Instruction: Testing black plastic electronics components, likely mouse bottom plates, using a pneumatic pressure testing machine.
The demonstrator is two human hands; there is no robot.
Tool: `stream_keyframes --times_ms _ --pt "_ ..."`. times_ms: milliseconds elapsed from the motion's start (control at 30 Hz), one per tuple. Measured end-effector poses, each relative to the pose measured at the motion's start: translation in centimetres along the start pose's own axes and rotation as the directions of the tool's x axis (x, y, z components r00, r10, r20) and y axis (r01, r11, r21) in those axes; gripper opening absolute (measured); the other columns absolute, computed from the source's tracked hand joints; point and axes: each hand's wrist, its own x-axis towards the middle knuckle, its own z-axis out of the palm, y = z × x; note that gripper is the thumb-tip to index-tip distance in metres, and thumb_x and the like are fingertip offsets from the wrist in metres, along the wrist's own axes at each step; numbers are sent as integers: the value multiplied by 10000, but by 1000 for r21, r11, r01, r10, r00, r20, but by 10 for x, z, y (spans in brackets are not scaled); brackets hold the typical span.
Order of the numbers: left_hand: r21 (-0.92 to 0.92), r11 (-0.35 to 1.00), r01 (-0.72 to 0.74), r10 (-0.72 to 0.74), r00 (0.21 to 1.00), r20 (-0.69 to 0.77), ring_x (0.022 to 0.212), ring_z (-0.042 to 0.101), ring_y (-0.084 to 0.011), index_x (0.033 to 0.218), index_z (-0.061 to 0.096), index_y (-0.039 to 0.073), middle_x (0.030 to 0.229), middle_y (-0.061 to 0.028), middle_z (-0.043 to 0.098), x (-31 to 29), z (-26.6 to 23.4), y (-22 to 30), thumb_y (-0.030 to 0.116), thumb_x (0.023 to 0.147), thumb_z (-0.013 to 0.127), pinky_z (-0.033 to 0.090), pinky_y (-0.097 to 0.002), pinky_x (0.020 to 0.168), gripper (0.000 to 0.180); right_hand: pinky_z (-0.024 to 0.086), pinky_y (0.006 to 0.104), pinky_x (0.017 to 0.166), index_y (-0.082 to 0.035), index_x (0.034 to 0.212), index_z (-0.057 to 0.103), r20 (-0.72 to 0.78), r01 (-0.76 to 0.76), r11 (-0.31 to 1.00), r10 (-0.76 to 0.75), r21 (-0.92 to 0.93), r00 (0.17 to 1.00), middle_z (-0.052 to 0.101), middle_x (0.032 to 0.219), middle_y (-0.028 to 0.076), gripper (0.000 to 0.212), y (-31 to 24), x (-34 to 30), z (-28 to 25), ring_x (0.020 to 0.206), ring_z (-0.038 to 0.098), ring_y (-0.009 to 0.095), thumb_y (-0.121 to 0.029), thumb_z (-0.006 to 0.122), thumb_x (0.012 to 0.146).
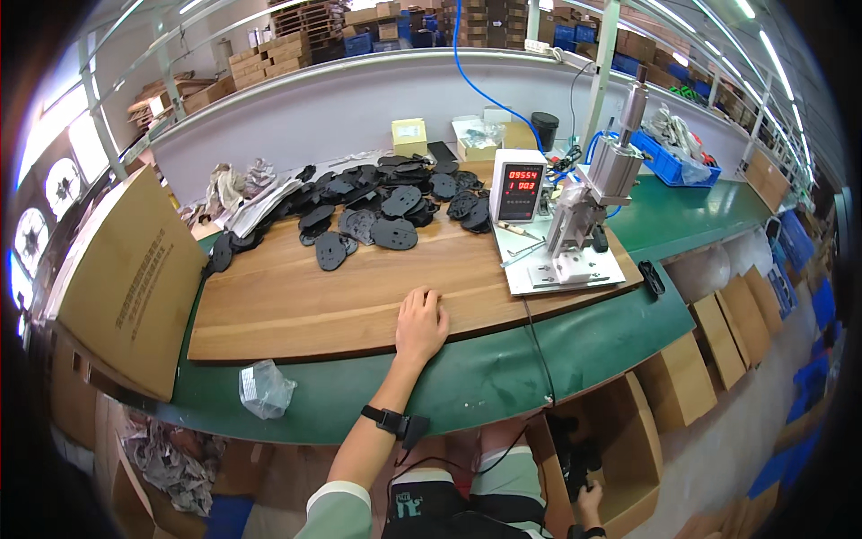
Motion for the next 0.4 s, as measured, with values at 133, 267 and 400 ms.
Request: stream_keyframes --times_ms 133,267,400 --pt "0 1000 1 -1 1000 30 1206 604 -366 1141 668 26 1218 -181 634 9 5 6 150 906 672 493 -469 1039 266 567 376 910 40 1231 689 319 -294 935 223 197 921 757 1072 145 453 17 1 45 1001 709 236 -244 847 916" --pt "-32 999 20 -17 996 85 1223 601 -375 1168 664 29 1249 -192 633 8 14 6 165 905 675 489 -477 1061 296 542 430 1041 20 1424 601 261 -85 989 50 123 964 726 1269 207 640 27 19 57 1204 690 334 -263 846 905" --pt "-251 947 199 -149 968 203 1309 584 -337 1287 634 35 1392 -203 608 27 4 -51 182 925 687 448 -466 1139 394 525 393 1053 -48 1456 602 212 -37 978 -8 206 977 721 1301 194 543 -36 48 63 1162 697 299 -138 770 948"
